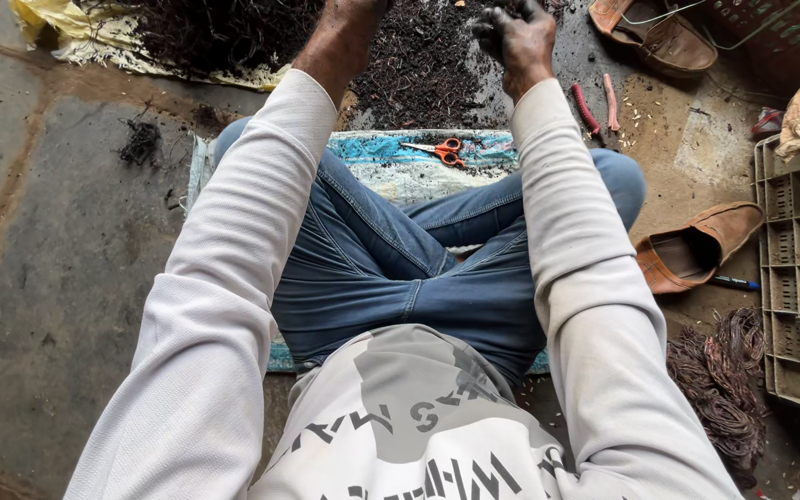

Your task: The person sits cross-legged on a mat and strips insulation from dark-colored wires by hand. They pull the insulation off the copper strands and place the stripped wire into a pile on the floor.

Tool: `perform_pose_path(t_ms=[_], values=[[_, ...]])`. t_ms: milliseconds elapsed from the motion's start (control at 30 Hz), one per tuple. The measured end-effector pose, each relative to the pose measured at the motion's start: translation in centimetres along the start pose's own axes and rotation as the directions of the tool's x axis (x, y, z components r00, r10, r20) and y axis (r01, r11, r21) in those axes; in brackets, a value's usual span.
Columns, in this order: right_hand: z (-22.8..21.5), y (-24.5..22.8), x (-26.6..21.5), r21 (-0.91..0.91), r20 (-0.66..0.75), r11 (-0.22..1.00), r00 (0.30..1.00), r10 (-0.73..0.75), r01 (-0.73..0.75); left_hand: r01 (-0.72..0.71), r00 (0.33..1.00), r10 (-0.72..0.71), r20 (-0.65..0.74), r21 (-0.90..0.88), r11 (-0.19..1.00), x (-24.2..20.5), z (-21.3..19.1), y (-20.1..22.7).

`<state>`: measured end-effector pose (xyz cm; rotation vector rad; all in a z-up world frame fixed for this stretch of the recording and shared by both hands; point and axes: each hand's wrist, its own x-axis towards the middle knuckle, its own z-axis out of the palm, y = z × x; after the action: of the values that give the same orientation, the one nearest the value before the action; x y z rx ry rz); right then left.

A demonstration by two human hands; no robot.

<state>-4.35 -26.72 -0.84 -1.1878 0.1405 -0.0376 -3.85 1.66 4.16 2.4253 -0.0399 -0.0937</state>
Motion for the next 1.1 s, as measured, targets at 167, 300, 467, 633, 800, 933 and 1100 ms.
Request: perform_pose_path(t_ms=[167, 300, 467, 633, 800, 933, 1100], values=[[-0.1, 0.2, 1.2, -0.121, 0.071, 0.99, 0.996, -0.057, 0.065, 0.021, 1.0, -0.02, 0.002, -0.027, 0.999, -1.3, 0.9, -0.3], [0.2, 1.6, 1.6, -0.153, 0.142, 0.987, 0.99, -0.024, 0.046, 0.018, 1.0, -0.019, -0.011, -0.051, 0.999, -1.3, 1.1, -0.1], [-0.5, 4.5, 1.2, -0.16, 0.056, 0.972, 0.981, 0.185, -0.174, 0.014, 0.999, -0.027, -0.044, -0.287, 0.958, -0.5, 1.8, 1.1], [-1.2, 7.2, 0.6, -0.355, 0.015, 0.903, 0.964, 0.266, -0.243, 0.166, 0.986, -0.128, 0.106, -0.661, 0.732, -0.3, 4.2, 0.4], [-1.0, 9.4, 0.2, -0.65, 0.094, 0.734, 0.938, 0.334, -0.196, 0.315, 0.945, -0.159, 0.285, -0.666, 0.676, 1.1, 7.7, -2.2], [-2.2, 11.2, 1.1, -0.86, 0.17, 0.509, 0.957, 0.237, 0.027, -0.035, 0.919, 0.25, 0.305, -0.569, 0.821, 1.7, 9.3, -7.3], [-4.2, 11.3, 1.5, -0.843, 0.024, 0.517, 0.949, 0.314, -0.15, -0.136, 0.966, 0.222, 0.134, -0.47, 0.872, 3.2, 9.0, -13.5]])
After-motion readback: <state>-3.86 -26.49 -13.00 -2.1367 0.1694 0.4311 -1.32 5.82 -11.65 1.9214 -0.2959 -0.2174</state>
